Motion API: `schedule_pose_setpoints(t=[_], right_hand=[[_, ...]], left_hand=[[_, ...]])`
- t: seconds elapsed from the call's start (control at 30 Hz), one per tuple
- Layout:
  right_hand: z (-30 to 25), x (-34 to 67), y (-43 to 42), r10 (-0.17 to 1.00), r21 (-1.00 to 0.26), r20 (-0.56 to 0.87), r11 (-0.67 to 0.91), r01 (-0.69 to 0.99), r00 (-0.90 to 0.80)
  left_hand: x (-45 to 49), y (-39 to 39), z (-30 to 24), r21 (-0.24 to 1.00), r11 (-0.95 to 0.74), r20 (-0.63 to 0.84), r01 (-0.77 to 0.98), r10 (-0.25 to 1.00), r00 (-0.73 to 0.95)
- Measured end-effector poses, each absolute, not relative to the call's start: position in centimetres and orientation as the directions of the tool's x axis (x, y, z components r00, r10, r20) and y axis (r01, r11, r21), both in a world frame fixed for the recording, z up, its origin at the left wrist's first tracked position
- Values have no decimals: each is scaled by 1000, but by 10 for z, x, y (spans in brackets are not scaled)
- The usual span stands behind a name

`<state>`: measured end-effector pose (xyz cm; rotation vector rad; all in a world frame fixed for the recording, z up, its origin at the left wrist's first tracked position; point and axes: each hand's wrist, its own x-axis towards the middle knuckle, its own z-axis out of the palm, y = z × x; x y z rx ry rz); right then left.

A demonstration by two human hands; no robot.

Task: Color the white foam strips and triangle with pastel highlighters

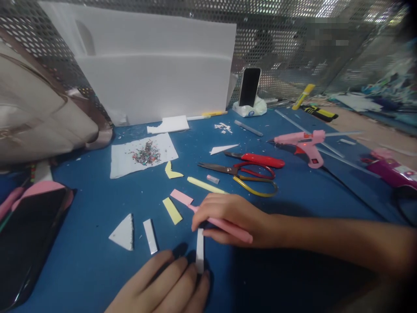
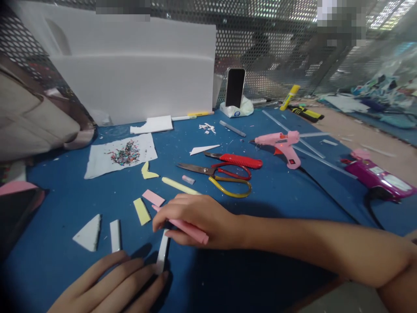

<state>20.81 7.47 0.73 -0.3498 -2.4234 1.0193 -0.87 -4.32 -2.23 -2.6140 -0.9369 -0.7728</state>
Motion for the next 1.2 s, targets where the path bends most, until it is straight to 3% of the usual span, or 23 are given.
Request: schedule_pose_setpoints(t=[0.13, 0.5, 1.2], right_hand=[[12, 208, 76, 354, -706, 229, 702, 96, -907], [9, 209, 77, 399, -808, 318, 589, -26, -860], [9, 211, 75, 419, -813, 248, 580, 47, -873]], left_hand=[[-10, -46, -23, -61, -757, 547, 651, 520, 656], [-16, -39, -21, 19, -804, 511, 594, 519, 685], [-12, -28, -5, 90, -792, 454, 603, 572, 683]])
